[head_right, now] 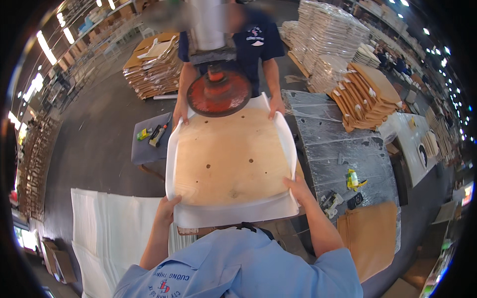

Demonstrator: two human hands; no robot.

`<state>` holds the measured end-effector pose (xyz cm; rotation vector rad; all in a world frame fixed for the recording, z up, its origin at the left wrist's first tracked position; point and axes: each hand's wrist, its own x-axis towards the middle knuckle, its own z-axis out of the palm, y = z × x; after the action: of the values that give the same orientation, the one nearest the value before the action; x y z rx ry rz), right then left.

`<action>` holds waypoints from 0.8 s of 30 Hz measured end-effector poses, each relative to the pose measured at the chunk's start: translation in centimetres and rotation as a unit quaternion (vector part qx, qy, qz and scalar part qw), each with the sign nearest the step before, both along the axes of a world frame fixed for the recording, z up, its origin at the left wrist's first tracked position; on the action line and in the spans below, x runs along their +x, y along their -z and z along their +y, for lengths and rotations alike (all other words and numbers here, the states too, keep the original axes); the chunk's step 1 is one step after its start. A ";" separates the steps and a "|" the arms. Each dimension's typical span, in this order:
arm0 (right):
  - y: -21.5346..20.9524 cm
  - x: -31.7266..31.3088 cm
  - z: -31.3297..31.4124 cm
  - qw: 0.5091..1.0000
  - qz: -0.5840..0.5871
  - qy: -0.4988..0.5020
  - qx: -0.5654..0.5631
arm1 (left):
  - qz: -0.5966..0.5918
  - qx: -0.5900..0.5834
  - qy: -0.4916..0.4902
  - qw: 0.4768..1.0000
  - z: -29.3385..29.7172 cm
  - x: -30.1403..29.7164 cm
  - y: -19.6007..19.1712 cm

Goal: The person places a white fabric sheet over a wooden chair base, then uses a staple gun to secure the fabric to the underside of the chair. The person repeats this process with a second chair base.

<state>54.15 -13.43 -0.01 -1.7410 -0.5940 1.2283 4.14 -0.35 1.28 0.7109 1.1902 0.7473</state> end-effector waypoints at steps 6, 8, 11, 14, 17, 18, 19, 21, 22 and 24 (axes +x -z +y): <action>-0.1 0.2 0.5 0.999 -0.033 0.004 -0.001 | 0.063 -0.016 0.075 0.995 2.4 -0.4 0.1; -0.5 0.5 1.0 0.997 -0.082 -0.001 -0.016 | 0.051 0.002 0.094 0.994 3.2 0.1 0.2; -1.3 0.0 1.8 0.988 -0.143 -0.020 -0.052 | 0.077 -0.001 0.113 0.991 3.8 -0.4 0.5; -2.5 -1.0 3.0 0.949 -0.274 -0.087 -0.129 | 0.105 0.020 0.141 0.984 3.9 -1.7 1.0; -2.4 0.0 2.9 0.924 -0.327 -0.105 -0.165 | 0.294 0.158 0.247 0.910 6.0 -2.1 1.7; -2.5 0.2 2.7 0.914 -0.351 -0.113 -0.169 | 0.362 0.182 0.275 0.872 6.6 -1.9 1.7; -2.6 0.4 2.6 0.902 -0.376 -0.122 -0.174 | 0.428 0.202 0.299 0.829 7.0 -1.7 1.5; -2.9 0.5 2.5 0.885 -0.394 -0.153 -0.193 | 0.543 0.192 0.338 0.744 7.2 -0.6 1.5; -3.2 0.3 2.9 0.877 -0.393 -0.183 -0.207 | 0.606 0.188 0.352 0.688 7.1 -0.9 1.4; -2.2 -0.4 3.1 0.833 -0.502 -0.156 -0.175 | 0.553 0.185 0.333 0.741 7.3 -2.8 1.6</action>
<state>53.74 -10.38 2.23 -2.6647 -1.3605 0.5238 1.35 6.90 -0.34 1.9618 1.6573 -0.1702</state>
